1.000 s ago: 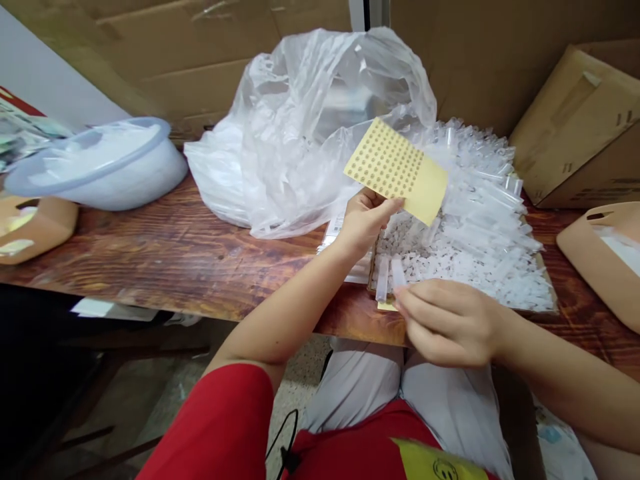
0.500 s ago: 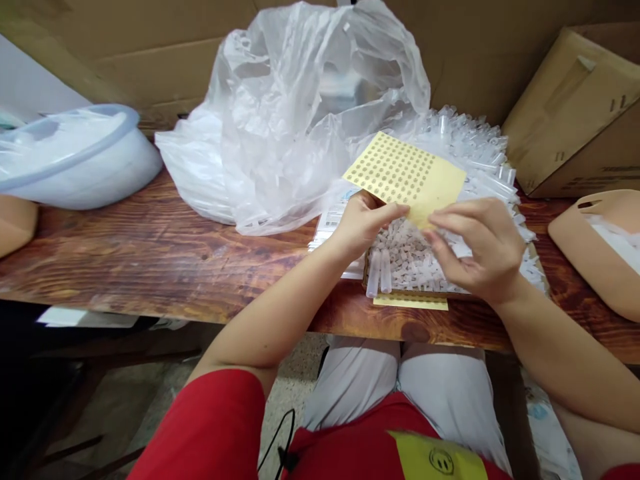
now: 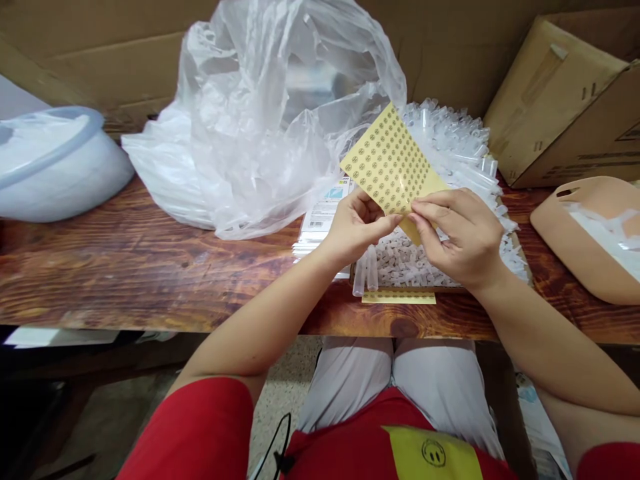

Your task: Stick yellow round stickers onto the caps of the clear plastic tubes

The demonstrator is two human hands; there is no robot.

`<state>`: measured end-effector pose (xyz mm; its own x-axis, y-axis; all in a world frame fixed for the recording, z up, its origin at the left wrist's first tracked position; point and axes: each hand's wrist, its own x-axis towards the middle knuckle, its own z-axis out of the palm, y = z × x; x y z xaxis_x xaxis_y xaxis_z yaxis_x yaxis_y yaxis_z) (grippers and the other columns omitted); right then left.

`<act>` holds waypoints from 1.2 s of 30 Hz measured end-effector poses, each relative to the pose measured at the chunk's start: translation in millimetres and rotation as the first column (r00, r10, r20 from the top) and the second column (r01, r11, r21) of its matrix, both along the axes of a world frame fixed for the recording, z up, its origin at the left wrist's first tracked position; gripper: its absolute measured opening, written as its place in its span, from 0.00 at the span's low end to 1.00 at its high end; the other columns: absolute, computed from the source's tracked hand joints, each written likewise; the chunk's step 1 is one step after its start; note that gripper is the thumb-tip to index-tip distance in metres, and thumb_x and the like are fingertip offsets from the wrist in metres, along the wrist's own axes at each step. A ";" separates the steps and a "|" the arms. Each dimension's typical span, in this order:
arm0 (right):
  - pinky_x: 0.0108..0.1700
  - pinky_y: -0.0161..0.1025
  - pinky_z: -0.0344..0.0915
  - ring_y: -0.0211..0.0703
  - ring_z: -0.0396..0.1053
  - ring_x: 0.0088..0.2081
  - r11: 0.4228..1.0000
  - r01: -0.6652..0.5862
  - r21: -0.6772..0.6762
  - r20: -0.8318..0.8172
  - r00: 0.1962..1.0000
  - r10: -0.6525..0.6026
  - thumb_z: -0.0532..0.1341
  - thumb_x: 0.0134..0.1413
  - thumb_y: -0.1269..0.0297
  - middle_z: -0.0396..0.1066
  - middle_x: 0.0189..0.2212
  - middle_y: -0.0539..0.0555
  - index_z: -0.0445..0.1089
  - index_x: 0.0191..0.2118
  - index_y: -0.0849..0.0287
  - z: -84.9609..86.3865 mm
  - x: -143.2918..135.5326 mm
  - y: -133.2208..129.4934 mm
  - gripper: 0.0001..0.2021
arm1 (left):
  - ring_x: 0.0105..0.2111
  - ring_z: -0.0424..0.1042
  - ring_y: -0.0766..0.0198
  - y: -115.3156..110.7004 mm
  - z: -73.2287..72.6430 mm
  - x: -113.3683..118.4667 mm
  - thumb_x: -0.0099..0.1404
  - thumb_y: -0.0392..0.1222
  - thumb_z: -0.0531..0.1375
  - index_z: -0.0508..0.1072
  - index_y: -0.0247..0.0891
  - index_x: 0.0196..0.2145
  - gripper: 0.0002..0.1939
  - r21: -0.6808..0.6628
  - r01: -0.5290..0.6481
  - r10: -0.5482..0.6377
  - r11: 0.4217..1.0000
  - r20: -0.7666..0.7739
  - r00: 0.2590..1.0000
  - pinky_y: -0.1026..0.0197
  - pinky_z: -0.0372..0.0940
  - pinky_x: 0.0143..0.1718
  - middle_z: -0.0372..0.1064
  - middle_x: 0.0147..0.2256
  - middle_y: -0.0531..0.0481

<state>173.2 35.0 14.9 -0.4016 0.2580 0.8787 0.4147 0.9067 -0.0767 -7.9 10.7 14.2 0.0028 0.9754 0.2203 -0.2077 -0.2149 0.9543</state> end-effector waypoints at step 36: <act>0.41 0.47 0.72 0.47 0.75 0.40 0.998 0.010 0.058 0.046 0.999 -0.013 0.60 0.64 0.73 0.78 0.38 0.56 0.73 0.47 0.55 3.2 2.1 -1.8 0.10 | 0.16 0.52 0.77 -5.0 9.6 5.4 0.48 0.41 0.72 0.70 0.37 0.24 0.14 -0.232 0.066 -0.035 0.971 0.136 0.990 0.65 0.44 0.16 0.66 0.24 0.57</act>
